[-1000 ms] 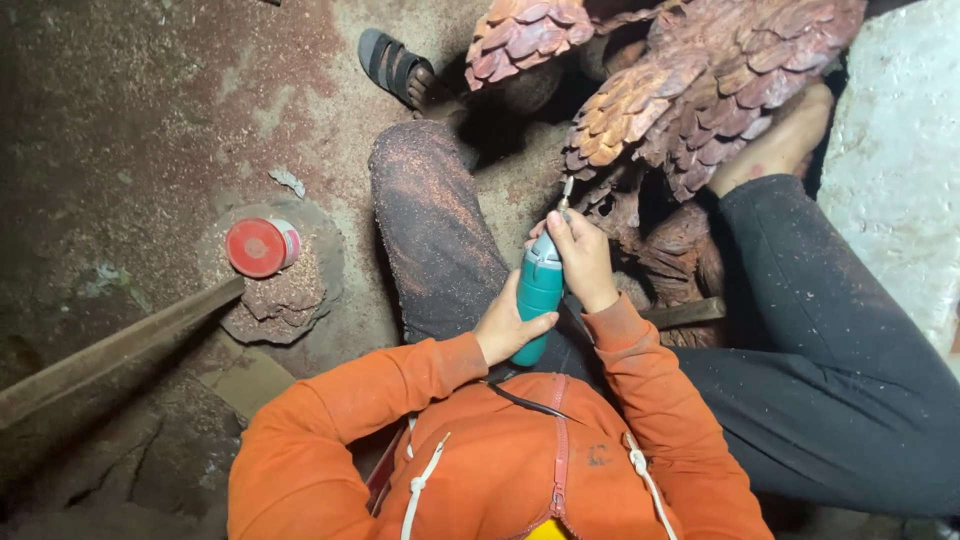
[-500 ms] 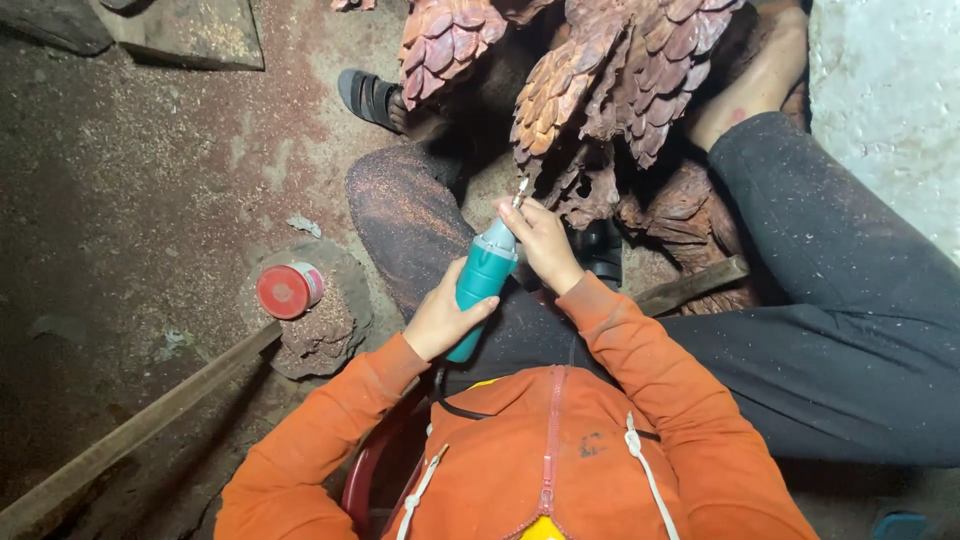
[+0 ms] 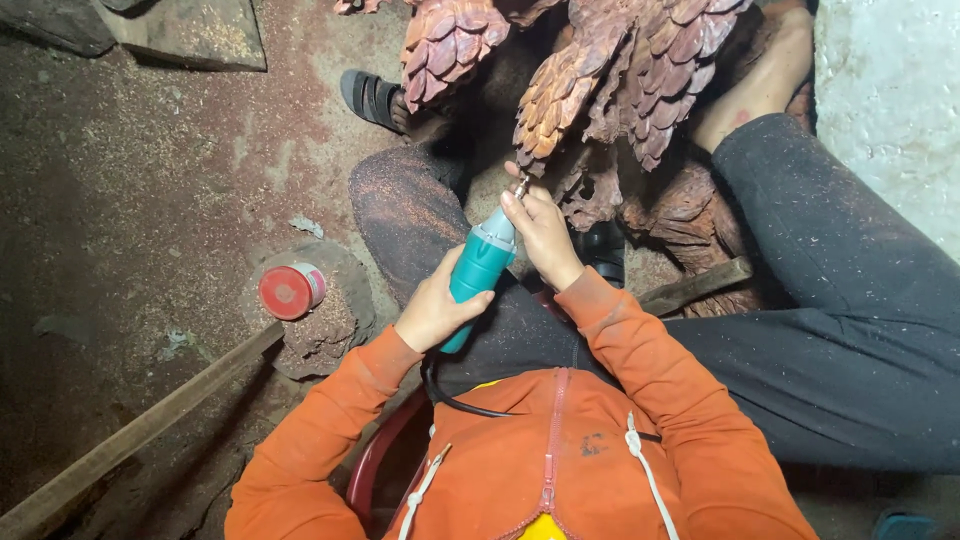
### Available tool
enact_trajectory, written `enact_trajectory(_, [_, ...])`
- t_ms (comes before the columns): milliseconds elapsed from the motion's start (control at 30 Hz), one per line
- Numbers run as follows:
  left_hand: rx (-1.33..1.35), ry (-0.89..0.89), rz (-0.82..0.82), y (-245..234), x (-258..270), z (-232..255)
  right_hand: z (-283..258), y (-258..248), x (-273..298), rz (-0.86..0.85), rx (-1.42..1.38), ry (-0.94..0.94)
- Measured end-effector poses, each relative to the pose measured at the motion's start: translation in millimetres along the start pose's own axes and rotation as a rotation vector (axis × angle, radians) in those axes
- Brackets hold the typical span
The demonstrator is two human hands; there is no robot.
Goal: Sanding and refining the intricate details of a wooden sculpture using a handheld rotary tool.
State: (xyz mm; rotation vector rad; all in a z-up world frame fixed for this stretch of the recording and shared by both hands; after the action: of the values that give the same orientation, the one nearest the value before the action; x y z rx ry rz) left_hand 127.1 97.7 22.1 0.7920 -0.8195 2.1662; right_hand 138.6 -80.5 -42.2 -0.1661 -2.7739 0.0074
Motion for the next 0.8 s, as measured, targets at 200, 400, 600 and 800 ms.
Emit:
enact_trajectory(200, [0.002, 0.023, -0.002, -3, 2, 1, -20, -2, 4, 0.006, 0.005, -0.021])
enact_trajectory(400, [-0.014, 0.029, 0.005, -6, 7, 3, -16, 1, 2, -0.034, -0.072, -0.097])
enact_trajectory(600, [-0.060, 0.020, 0.006, -7, 13, 12, -17, 0, 4, -0.048, -0.126, -0.105])
enact_trajectory(800, [-0.047, 0.028, 0.033, 2, 17, 24, -13, -3, 8, -0.027, -0.104, -0.069])
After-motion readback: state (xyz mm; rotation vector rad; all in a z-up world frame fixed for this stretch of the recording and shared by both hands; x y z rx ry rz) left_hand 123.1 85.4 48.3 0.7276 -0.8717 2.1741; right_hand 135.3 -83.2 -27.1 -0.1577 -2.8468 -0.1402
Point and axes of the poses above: each hand's wrist, its own x-axis away from the middle knuckle, its own y-axis out of the palm, z = x × y, the point moved 5 cm from there along -x, towards the middle knuckle, and after that the axes turned 5 degrees about y, right-handed, at the moved point
